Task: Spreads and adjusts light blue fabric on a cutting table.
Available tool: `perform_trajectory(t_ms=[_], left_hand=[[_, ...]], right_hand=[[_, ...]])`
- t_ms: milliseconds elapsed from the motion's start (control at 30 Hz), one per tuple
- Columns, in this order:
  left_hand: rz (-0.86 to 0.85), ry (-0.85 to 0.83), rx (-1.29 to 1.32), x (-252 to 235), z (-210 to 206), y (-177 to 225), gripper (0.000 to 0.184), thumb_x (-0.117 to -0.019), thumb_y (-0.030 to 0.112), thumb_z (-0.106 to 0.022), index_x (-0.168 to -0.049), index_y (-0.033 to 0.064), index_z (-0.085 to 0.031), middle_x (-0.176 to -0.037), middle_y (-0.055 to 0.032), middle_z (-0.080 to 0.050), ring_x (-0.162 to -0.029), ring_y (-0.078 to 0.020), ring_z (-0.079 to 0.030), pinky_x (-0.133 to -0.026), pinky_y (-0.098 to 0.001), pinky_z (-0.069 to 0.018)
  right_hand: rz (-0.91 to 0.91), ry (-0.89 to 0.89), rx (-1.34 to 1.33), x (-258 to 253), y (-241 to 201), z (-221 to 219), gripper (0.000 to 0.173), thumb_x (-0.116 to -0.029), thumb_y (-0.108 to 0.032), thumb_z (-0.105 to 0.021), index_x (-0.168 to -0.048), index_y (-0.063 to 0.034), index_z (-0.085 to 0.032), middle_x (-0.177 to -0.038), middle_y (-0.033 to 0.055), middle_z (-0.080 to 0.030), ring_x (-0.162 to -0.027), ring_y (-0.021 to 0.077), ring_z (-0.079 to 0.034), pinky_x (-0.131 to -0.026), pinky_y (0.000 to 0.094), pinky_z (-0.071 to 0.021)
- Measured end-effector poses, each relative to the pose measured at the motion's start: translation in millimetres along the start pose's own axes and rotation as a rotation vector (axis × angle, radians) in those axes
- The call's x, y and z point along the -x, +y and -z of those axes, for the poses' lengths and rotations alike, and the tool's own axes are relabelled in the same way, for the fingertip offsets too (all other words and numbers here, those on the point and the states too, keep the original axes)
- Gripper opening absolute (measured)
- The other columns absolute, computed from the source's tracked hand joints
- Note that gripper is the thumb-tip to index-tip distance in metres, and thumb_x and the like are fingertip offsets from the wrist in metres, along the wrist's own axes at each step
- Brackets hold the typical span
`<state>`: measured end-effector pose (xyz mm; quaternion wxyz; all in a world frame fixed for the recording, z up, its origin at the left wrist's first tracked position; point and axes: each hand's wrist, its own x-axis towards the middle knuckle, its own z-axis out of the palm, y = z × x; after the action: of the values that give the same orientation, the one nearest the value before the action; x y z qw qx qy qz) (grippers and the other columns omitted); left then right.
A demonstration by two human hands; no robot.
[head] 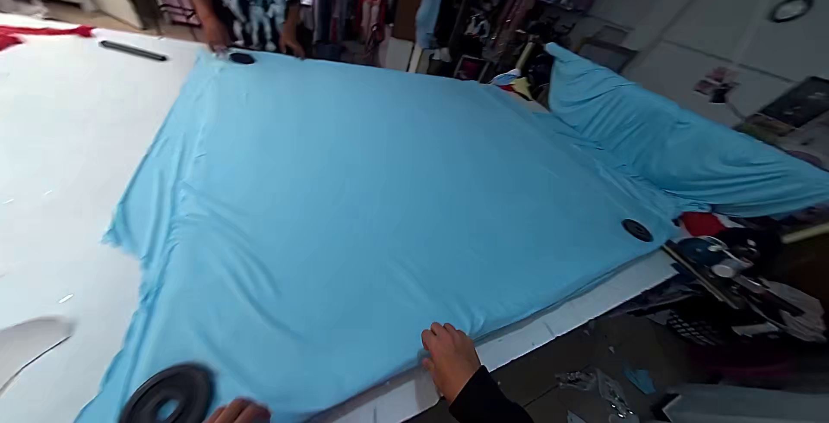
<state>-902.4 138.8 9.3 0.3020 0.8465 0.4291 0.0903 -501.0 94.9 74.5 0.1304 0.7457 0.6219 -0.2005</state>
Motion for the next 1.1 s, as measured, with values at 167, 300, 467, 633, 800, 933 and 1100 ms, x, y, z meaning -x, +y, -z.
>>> perform_trajectory(t_ms=[167,300,467,633,800,933,1100], left_hand=[[0.041,0.332,-0.183,23.8,42.8,-83.5,0.077,-0.0578,0.046,-0.095,-0.124,0.016,-0.071,-0.13,-0.0169,-0.066,-0.118,-0.0447,-0.062,-0.091,-0.0661,-0.0533],[0.252,-0.017,-0.323,4.2,66.7,-109.5,0.122,-0.0429,0.06,-0.099,-0.151,0.0302,-0.05,-0.156,-0.0111,-0.047,-0.14,-0.0415,-0.046,-0.1,-0.0651,-0.0471],[0.307,-0.239,-0.395,-12.1,77.9,-107.2,0.123,-0.0438,0.062,-0.096,-0.153,0.0319,-0.047,-0.154,-0.0075,-0.045,-0.138,-0.0382,-0.046,-0.091,-0.057,-0.0549],[0.163,0.049,-0.261,-0.4,73.3,-142.3,0.121,-0.024,0.061,-0.096,-0.137,0.031,-0.064,-0.141,-0.0128,-0.057,-0.123,-0.0439,-0.056,-0.086,-0.062,-0.0559],[0.179,0.231,-0.159,28.9,105.5,-164.3,0.12,-0.0224,0.063,-0.093,-0.133,0.0242,-0.067,-0.133,-0.0161,-0.062,-0.114,-0.0425,-0.062,-0.092,-0.0614,-0.052],[0.276,0.334,-0.06,63.6,133.3,-193.6,0.117,-0.0251,0.06,-0.093,-0.131,0.0185,-0.068,-0.127,-0.0187,-0.065,-0.113,-0.0391,-0.064,-0.092,-0.0605,-0.0538],[0.389,0.387,-0.024,107.7,143.5,-230.4,0.117,-0.03,0.059,-0.096,-0.134,0.0149,-0.066,-0.129,-0.0217,-0.063,-0.117,-0.0402,-0.062,-0.095,-0.0597,-0.0525]], right_hand=[[0.4,0.199,-0.272,-5.9,-131.2,-34.9,0.025,-0.0926,-0.028,-0.072,-0.11,-0.011,-0.074,-0.111,0.0114,-0.069,-0.109,0.0307,-0.065,-0.093,0.0482,-0.0555],[0.528,0.143,-0.348,-16.1,-217.6,-64.3,0.03,-0.0958,-0.033,-0.069,-0.119,-0.0135,-0.072,-0.118,0.0103,-0.068,-0.116,0.0302,-0.062,-0.098,0.0489,-0.0524],[0.509,0.112,-0.264,-16.2,-265.3,-91.3,0.027,-0.098,-0.03,-0.066,-0.12,-0.0149,-0.071,-0.119,0.0109,-0.066,-0.116,0.0313,-0.059,-0.095,0.0505,-0.0487],[0.497,0.157,-0.268,-7.4,-274.7,-94.9,0.022,-0.0999,-0.027,-0.064,-0.116,-0.0152,-0.073,-0.118,0.011,-0.066,-0.114,0.0314,-0.06,-0.094,0.0499,-0.0496],[0.489,0.163,-0.31,-9.7,-284.8,-92.4,0.023,-0.1033,-0.023,-0.058,-0.111,-0.0097,-0.075,-0.115,0.0126,-0.069,-0.114,0.0325,-0.062,-0.095,0.0517,-0.0497],[0.742,0.115,-0.535,-0.2,-303.3,-96.9,0.021,-0.1027,-0.019,-0.059,-0.102,-0.0047,-0.075,-0.101,0.0133,-0.072,-0.104,0.0301,-0.068,-0.094,0.0491,-0.0542],[0.687,0.027,-0.356,1.3,-318.1,-113.5,0.02,-0.1003,-0.022,-0.063,-0.104,-0.0051,-0.073,-0.103,0.0145,-0.069,-0.105,0.0323,-0.066,-0.091,0.05,-0.055]])
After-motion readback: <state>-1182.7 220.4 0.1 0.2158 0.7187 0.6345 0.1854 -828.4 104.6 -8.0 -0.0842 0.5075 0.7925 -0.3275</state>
